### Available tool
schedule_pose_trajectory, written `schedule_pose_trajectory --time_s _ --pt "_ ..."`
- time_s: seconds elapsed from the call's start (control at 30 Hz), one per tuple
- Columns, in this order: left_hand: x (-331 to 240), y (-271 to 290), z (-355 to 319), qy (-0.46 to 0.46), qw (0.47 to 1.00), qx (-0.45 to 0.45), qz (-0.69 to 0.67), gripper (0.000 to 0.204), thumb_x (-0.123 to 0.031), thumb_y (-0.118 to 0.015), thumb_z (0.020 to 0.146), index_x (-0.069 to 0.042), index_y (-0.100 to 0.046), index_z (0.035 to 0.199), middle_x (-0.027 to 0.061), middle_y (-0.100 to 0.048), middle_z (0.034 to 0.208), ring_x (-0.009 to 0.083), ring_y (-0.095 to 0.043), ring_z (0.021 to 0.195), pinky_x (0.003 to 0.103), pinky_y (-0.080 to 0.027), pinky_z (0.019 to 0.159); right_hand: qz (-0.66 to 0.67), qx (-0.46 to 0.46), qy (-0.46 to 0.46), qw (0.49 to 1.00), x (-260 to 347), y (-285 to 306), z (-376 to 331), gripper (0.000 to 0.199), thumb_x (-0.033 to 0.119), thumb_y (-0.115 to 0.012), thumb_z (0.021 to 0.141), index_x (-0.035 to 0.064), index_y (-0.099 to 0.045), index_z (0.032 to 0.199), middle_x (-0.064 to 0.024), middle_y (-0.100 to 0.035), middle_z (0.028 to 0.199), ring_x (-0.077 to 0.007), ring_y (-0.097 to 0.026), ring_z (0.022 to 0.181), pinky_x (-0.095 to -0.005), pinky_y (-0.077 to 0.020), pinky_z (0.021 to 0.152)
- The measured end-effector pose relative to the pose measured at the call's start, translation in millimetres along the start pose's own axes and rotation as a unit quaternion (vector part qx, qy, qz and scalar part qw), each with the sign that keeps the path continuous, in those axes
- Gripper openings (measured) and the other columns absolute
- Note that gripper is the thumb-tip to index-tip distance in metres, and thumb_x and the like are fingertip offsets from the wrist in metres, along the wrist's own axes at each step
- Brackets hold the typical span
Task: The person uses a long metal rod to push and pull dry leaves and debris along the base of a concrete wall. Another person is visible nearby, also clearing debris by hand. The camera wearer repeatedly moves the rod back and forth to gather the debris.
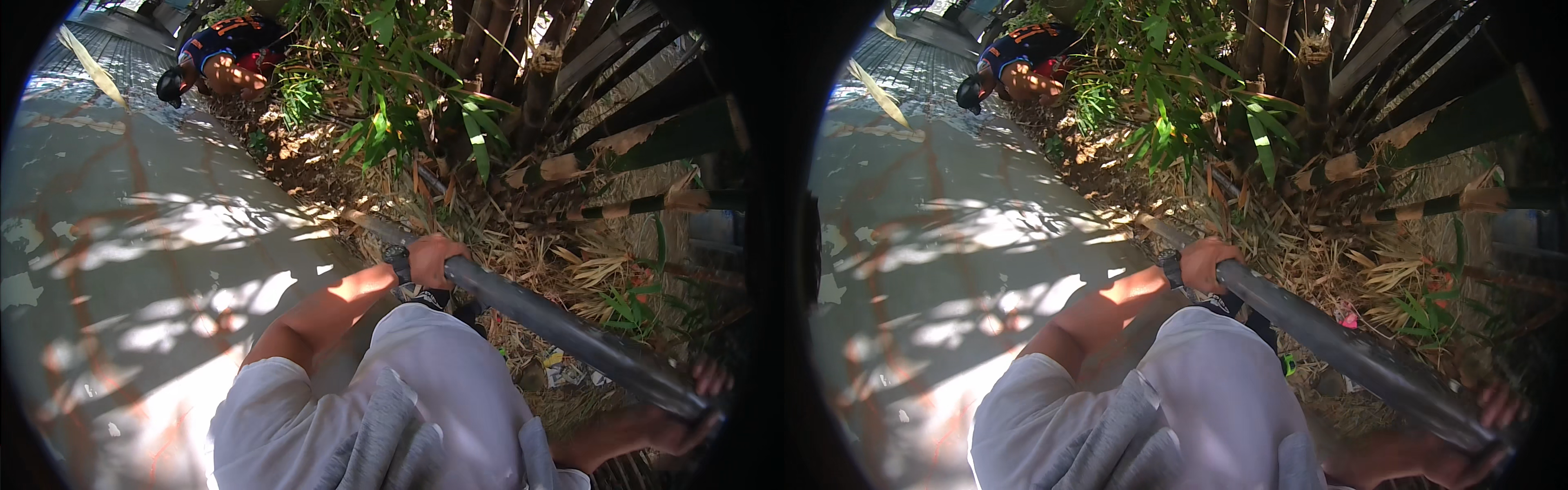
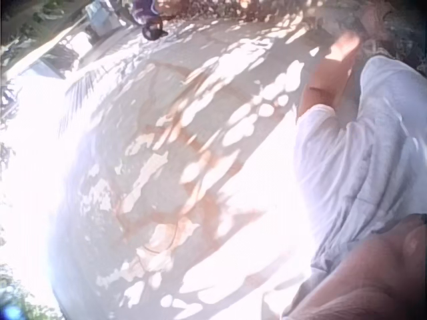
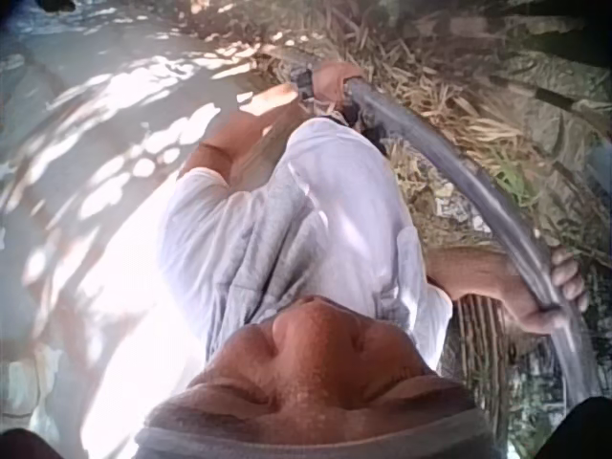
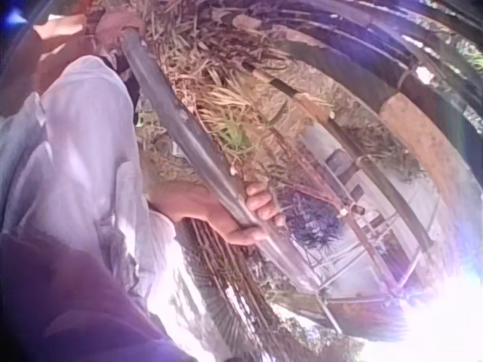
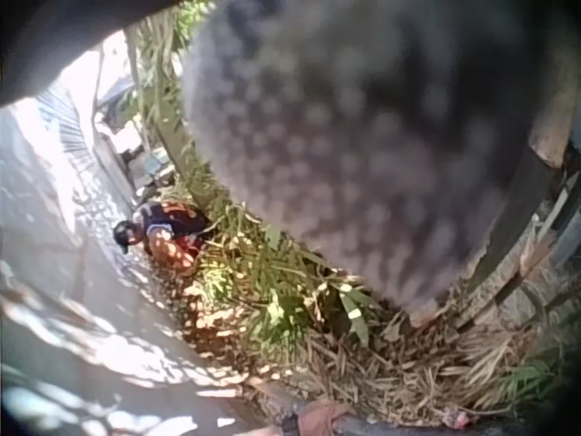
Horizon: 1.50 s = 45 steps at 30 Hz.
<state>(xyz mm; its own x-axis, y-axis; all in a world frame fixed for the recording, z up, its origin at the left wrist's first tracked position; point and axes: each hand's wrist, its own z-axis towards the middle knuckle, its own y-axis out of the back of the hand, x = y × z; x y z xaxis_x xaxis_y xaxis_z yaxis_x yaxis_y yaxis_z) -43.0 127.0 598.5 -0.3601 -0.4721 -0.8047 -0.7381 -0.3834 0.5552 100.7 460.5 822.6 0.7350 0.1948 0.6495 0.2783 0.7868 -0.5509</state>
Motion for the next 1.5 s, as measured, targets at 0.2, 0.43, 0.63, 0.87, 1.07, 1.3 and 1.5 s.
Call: schedule_pose_trajectory --time_s 0.2,0.43,0.63,0.87,1.07,1.3,1.5 --pt "181.7 -100.1 -27.6 0.135 0.983 -0.016 0.128 0.059 -0.018 -0.083 0.065 -0.013 -0.06 0.119 0.0141 -0.066 0.104 0.0375 -0.063 0.107 0.049 -0.052 0.093 -0.008 -0.025 -0.176 0.984 -82.4 53.9 -129.3 0.032 0.012 -0.067 0.087 0.0147 -0.058 0.117 -0.0051 -0.064 0.1 -0.0245 -0.064 0.09 -0.0451 -0.0545 0.089" --pt "161.7 -144.2 -15.2 0.303 0.951 0.053 0.024 0.069 -0.035 -0.078 0.076 -0.005 -0.057 0.134 0.0182 -0.071 0.117 0.0356 -0.068 0.109 0.044 -0.054 0.096 -0.006 -0.279 -0.243 0.929 -83.5 256.9 -187.0 0.016 0.015 -0.062 0.097 0.0089 -0.052 0.108 -0.0057 -0.055 0.1 -0.0219 -0.057 0.092 -0.0448 -0.0479 0.097" --pt "166.6 -94.7 -54.1 0.367 0.924 0.099 0.047 0.062 -0.035 -0.076 0.077 -0.008 -0.061 0.131 0.0159 -0.074 0.109 0.0315 -0.07 0.104 0.041 -0.054 0.091 -0.211 -0.624 -0.325 0.678 -113.0 384.9 -242.0 0.024 0.023 -0.066 0.094 0.0052 -0.056 0.106 -0.0114 -0.059 0.106 -0.0293 -0.059 0.098 -0.0512 -0.0517 0.092" --pt "166.5 -86.8 -75.8 0.411 0.909 0.003 -0.066 0.064 -0.034 -0.076 0.079 -0.006 -0.059 0.134 0.0134 -0.075 0.104 0.0309 -0.071 0.101 0.04 -0.054 0.092 -0.188 -0.644 -0.346 0.656 -105.2 336.5 -226.8 0.031 0.024 -0.067 0.091 0.0042 -0.056 0.112 -0.0129 -0.057 0.11 -0.0324 -0.057 0.101 -0.052 -0.0472 0.094" --pt "166.3 -102.1 -65.8 0.333 0.935 -0.074 0.097 0.08 -0.027 -0.086 0.066 -0.011 -0.054 0.138 0.0225 -0.055 0.136 0.0391 -0.054 0.124 0.046 -0.046 0.105 0.026 -0.134 -0.251 0.958 -88.6 152.3 -145.4 0.017 0.019 -0.071 0.09 0.0123 -0.056 0.092 -0.0061 -0.061 0.088 -0.0239 -0.061 0.091 -0.0394 -0.0483 0.089" --pt "160.5 -75.7 -69.0 0.115 0.987 -0.056 0.098 0.067 -0.016 -0.084 0.058 -0.009 -0.063 0.121 0.0168 -0.061 0.123 0.0386 -0.058 0.117 0.046 -0.048 0.1 0.093 0.382 -0.221 0.892 -70.5 32.4 -88.0 0.056 0.029 -0.1 0.057 0.0128 -0.059 0.092 -0.0036 -0.07 0.081 -0.0251 -0.071 0.081 -0.0434 -0.0538 0.082" --pt "51.1 -68.7 -2.7 -0.039 0.999 0.006 0.027 0.05 -0.021 -0.08 0.058 -0.009 -0.064 0.104 0.0134 -0.067 0.094 0.039 -0.062 0.095 0.049 -0.048 0.081 0.042 0.024 -0.182 0.982 38.0 79.8 -49.2 0.06 0.036 -0.087 0.075 0.014 -0.042 0.108 -0.0011 -0.047 0.09 -0.0166 -0.05 0.082 -0.0373 -0.0375 0.085"
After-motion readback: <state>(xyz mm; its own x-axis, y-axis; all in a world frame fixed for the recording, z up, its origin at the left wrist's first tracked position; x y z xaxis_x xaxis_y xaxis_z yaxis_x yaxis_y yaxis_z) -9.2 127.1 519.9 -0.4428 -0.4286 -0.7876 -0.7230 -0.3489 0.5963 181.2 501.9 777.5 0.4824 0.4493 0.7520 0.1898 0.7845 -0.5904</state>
